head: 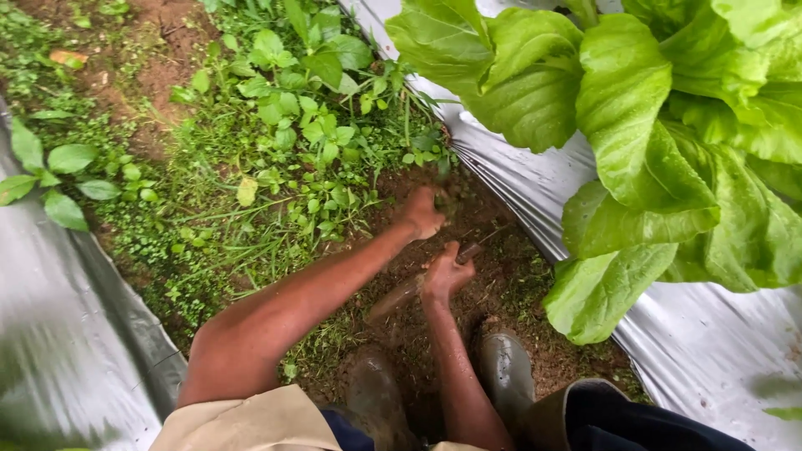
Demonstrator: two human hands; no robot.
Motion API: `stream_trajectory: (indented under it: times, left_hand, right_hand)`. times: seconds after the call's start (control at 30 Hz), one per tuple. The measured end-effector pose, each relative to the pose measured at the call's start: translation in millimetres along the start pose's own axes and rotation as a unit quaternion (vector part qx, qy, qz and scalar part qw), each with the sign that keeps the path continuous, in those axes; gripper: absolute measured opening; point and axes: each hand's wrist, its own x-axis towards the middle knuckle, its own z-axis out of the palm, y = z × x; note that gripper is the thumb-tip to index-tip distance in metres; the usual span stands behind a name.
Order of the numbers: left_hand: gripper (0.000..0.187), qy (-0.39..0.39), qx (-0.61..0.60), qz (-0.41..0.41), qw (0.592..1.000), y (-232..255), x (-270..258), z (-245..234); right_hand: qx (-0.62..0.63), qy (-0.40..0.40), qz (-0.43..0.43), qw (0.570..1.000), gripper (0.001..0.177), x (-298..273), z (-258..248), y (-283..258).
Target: The person uses a small hand hoe to loosen soil and remove weeds from a narrow row between plastic mulch beds. They repeatedly pull up the loosened weeds by hand and discard them while working along the bed.
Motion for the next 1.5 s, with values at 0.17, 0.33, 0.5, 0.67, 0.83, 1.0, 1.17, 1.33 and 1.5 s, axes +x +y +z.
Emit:
stream_trajectory:
  times: [0.17, 0.33, 0.5, 0.67, 0.83, 1.0, 1.17, 1.33, 1.5]
  left_hand:
    - [0.047, 0.016, -0.062, 0.002, 0.998, -25.7, 1.7, -31.8]
    - [0.060, 0.077, -0.055, -0.002, 0.996, -3.6, 15.6, -46.7]
    - [0.072, 0.069, -0.134, 0.011, 0.988, 22.6, 10.3, -40.4]
    - [0.071, 0.094, -0.133, -0.103, 0.981, 143.9, -45.5, -59.3]
    - [0.070, 0.128, -0.121, -0.254, 0.951, 170.6, -45.3, -73.1]
    - [0.069, 0.133, -0.076, -0.131, 0.979, 53.0, 40.7, -47.1]
    - [0.054, 0.139, -0.035, -0.120, 0.982, 77.7, 48.2, -56.3]
    - [0.036, 0.117, 0.018, -0.042, 0.992, 44.3, 61.8, -56.7]
    - [0.042, 0.081, -0.008, -0.025, 0.996, -25.4, 92.7, -28.8]
  right_hand:
    - [0.014, -0.018, 0.009, 1.000, 0.025, -6.8, -1.8, -13.3]
    - [-0.001, -0.029, 0.026, 0.999, 0.025, -19.4, 1.2, -31.1]
    - [-0.003, -0.027, 0.028, 0.999, 0.027, -28.9, 3.8, -48.7]
    - [-0.005, -0.046, 0.033, 0.998, 0.025, -15.2, -2.9, -25.4]
    - [-0.001, -0.037, 0.054, 0.998, 0.018, -7.9, -3.8, -10.3]
    - [-0.006, -0.045, 0.117, 0.992, 0.078, -10.1, 2.2, -23.0]
    - [-0.002, -0.044, 0.055, 0.997, 0.018, -20.4, 1.8, -36.0]
    - [-0.004, -0.042, 0.047, 0.998, 0.021, -32.5, 4.4, -53.1]
    - [0.006, -0.051, 0.030, 0.998, 0.027, -42.0, 3.1, -70.4]
